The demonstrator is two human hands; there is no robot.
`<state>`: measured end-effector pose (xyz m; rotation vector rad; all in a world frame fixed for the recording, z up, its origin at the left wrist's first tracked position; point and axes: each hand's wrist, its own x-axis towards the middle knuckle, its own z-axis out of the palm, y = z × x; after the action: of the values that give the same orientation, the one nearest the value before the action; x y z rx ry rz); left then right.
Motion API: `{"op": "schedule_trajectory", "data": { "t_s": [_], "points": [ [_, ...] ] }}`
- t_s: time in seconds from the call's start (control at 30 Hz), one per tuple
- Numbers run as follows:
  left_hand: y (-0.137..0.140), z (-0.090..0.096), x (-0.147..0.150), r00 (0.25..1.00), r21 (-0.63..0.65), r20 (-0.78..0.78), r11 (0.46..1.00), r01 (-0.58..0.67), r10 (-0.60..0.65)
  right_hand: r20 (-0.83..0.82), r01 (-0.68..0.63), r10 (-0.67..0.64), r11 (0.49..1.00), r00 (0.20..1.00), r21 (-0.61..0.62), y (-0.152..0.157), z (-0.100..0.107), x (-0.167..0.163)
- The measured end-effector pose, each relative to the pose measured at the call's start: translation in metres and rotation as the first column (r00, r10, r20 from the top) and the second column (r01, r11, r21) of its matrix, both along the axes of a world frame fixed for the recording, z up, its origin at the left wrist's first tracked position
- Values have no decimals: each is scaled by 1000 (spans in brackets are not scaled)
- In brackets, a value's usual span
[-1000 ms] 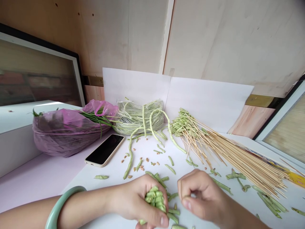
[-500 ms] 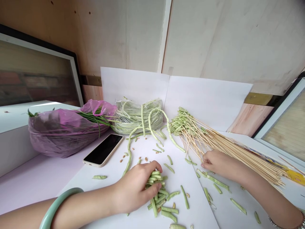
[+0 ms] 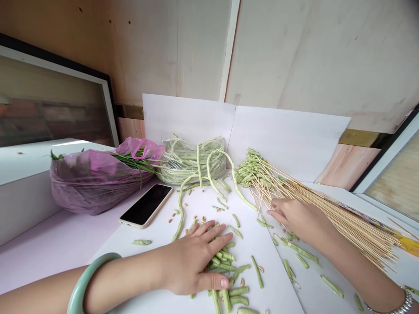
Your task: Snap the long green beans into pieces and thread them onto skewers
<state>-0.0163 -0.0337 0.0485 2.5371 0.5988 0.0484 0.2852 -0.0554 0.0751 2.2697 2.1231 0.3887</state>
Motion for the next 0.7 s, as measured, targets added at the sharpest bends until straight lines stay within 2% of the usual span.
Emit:
{"op": "schedule_trajectory", "data": {
  "t_s": [0.17, 0.4, 0.53, 0.7],
  "points": [
    [-3, 8, 2, 999, -31, -30, 999, -27, 27, 33, -154, 152, 982, 988, 110, 4, -12, -19],
    [-3, -1, 1, 986, -24, 53, 987, -157, 158, 35, -244, 242, 967, 970, 73, 7, -37, -44],
    [0, -7, 3, 945, -57, 181, 962, -266, 272, 17, -218, 217, 973, 976, 70, 9, -42, -49],
    [2, -6, 7, 843, -175, 350, 912, -370, 409, -27, -121, 123, 990, 992, 73, 14, -48, -39]
  ]
}}
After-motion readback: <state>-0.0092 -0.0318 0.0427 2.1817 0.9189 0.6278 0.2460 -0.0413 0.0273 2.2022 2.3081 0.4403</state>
